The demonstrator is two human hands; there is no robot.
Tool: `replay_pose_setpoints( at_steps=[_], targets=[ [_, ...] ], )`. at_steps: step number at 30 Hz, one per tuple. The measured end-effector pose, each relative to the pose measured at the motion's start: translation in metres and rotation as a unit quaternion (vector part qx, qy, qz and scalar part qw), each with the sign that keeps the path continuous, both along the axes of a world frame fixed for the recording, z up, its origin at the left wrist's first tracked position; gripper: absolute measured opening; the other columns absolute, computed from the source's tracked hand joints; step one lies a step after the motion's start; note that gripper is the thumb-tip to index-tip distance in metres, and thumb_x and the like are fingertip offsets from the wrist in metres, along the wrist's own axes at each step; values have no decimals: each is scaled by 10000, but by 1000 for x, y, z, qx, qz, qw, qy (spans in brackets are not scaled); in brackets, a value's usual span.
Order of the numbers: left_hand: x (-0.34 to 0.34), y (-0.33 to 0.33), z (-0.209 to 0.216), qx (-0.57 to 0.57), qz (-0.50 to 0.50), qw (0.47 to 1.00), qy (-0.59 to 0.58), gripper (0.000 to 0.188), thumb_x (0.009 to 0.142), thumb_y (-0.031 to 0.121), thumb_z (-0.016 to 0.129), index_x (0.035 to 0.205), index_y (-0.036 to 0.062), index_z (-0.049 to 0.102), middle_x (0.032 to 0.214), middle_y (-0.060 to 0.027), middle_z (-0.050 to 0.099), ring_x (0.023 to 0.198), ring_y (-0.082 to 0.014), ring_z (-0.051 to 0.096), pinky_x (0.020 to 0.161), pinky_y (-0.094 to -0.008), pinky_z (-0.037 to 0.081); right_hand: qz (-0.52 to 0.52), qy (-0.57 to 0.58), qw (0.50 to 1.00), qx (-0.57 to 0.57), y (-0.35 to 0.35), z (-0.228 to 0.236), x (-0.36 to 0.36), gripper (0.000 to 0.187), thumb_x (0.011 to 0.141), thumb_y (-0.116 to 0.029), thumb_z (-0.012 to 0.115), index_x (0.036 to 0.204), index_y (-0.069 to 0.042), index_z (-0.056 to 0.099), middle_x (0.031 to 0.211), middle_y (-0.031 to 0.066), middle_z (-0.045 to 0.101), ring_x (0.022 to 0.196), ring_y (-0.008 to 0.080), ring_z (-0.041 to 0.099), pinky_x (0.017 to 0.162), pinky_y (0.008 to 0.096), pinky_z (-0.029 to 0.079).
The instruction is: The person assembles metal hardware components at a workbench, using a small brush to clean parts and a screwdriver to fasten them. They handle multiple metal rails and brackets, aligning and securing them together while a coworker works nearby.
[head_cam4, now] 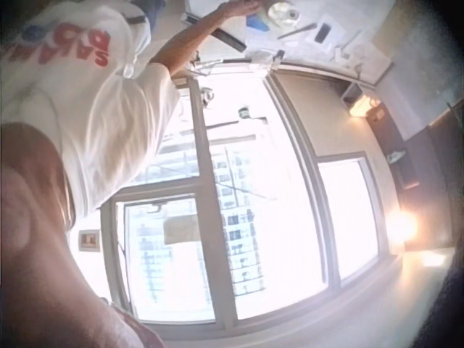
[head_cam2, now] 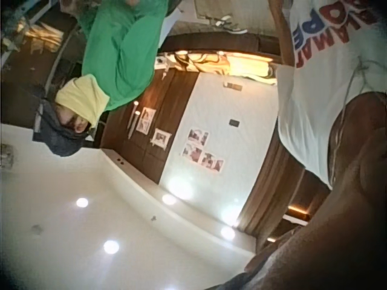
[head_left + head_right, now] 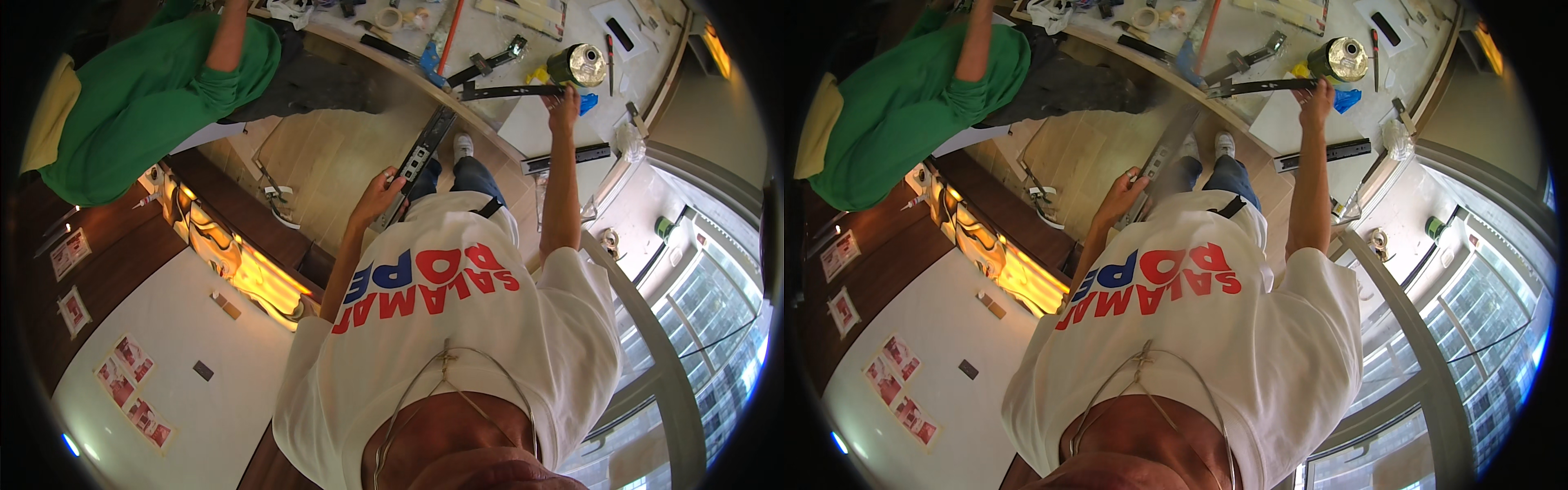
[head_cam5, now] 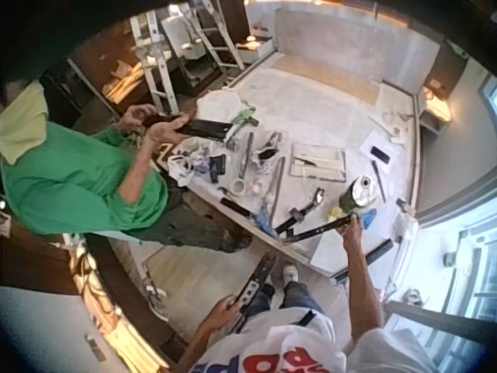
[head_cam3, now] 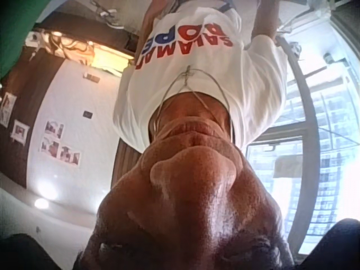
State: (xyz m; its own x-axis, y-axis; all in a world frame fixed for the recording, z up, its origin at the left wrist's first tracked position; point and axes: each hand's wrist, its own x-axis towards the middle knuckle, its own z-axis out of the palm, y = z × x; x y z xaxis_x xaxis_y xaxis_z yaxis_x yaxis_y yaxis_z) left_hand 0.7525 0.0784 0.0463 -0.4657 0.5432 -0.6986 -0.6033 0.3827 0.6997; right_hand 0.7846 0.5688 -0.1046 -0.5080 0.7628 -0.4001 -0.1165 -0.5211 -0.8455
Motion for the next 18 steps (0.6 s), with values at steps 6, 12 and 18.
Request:
replay_pose_setpoints(
  at_steps=[6,12,18],
  targets=[
    [18,4,4,-22,64,998,-8,149,1039,230,539,1108,98,536,693,-35,639,524,-101,584,484,-261,476,139,-25,988,66,-46,3,-79,347,1043,-335,495,1249,-59,452,1088,201,687,917,283,711,805,423,601],
    [33,16,20,-22,149,988,-16,186,1044,269,538,1085,88,529,662,-37,637,508,-97,576,477,-253,471,93,-73,991,-60,-62,-69,-144,334,1012,-316,510,1208,-46,499,1013,139,650,886,290,671,770,444,575],
    [44,16,16,-78,195,978,-14,218,1050,289,522,992,81,495,666,-63,619,539,-130,599,521,-282,490,-51,-49,963,-260,-50,-187,-154,369,996,-178,400,1227,100,474,1237,240,563,1098,368,613,920,530,570]
  ],
)
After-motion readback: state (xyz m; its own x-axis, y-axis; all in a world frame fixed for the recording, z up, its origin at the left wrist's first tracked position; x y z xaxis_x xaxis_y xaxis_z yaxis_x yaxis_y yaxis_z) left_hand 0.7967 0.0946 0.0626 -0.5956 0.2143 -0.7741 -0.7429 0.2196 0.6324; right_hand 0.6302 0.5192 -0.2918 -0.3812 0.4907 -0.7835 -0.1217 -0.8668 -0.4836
